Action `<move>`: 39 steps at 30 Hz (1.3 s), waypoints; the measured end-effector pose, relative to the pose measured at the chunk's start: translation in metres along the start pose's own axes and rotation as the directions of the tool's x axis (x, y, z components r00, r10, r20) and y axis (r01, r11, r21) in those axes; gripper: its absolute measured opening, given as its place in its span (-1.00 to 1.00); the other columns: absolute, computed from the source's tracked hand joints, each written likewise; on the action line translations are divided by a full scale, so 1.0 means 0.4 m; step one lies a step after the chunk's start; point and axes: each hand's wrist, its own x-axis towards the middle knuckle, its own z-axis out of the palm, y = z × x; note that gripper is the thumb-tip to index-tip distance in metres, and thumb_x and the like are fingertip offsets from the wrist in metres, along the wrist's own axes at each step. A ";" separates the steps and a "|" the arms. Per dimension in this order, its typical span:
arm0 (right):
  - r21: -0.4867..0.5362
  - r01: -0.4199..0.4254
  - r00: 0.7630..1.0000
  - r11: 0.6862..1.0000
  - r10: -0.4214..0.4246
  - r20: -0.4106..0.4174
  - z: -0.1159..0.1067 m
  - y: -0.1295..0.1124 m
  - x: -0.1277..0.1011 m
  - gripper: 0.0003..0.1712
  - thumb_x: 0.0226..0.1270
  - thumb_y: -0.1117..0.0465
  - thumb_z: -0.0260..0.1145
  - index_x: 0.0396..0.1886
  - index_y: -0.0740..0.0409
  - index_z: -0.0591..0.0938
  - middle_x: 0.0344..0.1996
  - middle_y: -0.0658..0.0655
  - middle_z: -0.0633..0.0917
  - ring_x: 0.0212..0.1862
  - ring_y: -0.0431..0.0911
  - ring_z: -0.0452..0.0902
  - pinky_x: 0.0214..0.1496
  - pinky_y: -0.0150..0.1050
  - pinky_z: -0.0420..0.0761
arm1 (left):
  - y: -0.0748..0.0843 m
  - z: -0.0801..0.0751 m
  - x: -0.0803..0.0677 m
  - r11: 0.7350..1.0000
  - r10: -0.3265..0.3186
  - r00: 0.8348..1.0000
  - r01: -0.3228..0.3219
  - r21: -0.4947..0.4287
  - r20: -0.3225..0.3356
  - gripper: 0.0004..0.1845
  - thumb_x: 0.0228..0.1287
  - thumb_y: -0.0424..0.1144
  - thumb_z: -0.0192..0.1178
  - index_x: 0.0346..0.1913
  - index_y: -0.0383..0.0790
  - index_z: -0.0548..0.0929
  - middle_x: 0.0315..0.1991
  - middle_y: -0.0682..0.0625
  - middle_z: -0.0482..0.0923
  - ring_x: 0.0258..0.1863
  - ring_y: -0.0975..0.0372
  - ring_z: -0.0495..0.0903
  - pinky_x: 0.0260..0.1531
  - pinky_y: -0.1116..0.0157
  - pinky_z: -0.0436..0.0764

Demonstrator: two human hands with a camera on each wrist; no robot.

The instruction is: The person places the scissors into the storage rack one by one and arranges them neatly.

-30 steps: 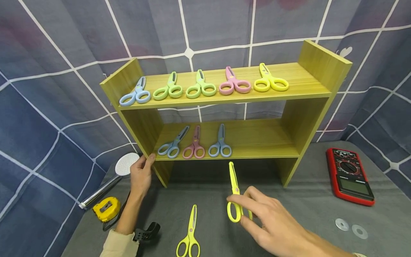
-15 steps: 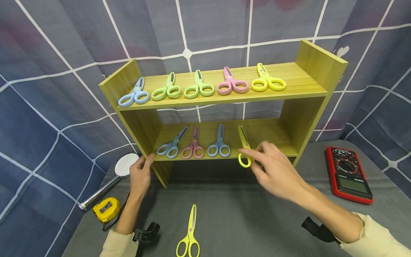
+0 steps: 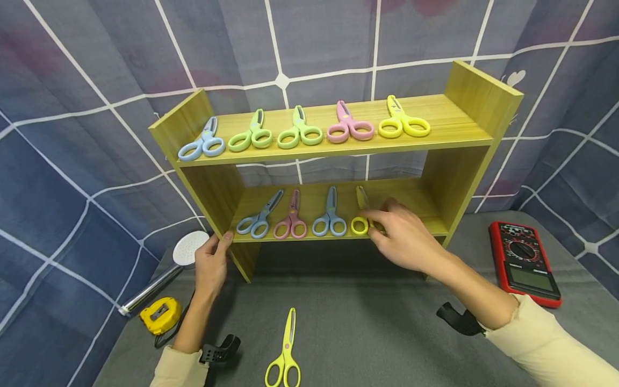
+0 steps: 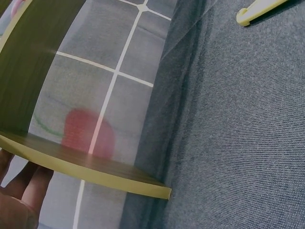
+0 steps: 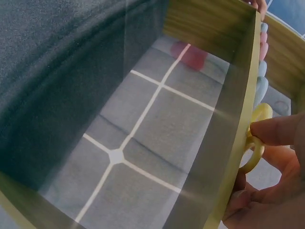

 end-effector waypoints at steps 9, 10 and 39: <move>0.021 0.006 1.000 1.000 -0.006 0.002 0.004 0.000 -0.011 -0.56 0.20 0.29 0.23 0.10 0.06 0.69 -0.15 0.11 0.59 -0.14 -0.01 0.46 -0.15 -0.05 0.42 | 0.011 -0.001 0.003 0.999 0.033 0.999 -0.032 0.020 -0.025 -0.76 0.40 -0.29 0.20 -0.07 -0.42 0.70 -0.49 0.13 0.56 -0.54 0.34 0.42 -0.56 0.46 0.40; 0.025 0.007 1.000 1.000 -0.007 -0.009 0.006 -0.001 -0.015 -0.56 0.21 0.29 0.24 0.11 0.07 0.68 -0.15 0.12 0.58 -0.14 0.00 0.45 -0.15 -0.05 0.42 | 0.010 -0.002 0.003 0.999 0.028 0.999 -0.028 0.024 -0.025 -0.75 0.40 -0.29 0.19 -0.05 -0.43 0.70 -0.47 0.15 0.57 -0.53 0.35 0.43 -0.55 0.46 0.42; 0.255 0.396 0.860 0.882 -0.453 0.235 0.422 -0.192 -0.299 -0.43 0.45 -0.24 0.13 0.26 -0.01 0.53 -0.36 -0.14 0.32 -0.42 -0.41 0.08 -0.53 -0.62 0.14 | 0.004 -0.003 0.007 1.000 0.012 1.000 -0.012 -0.008 -0.007 -0.73 0.40 -0.33 0.18 0.00 -0.47 0.67 -0.47 0.12 0.59 -0.55 0.34 0.48 -0.55 0.46 0.46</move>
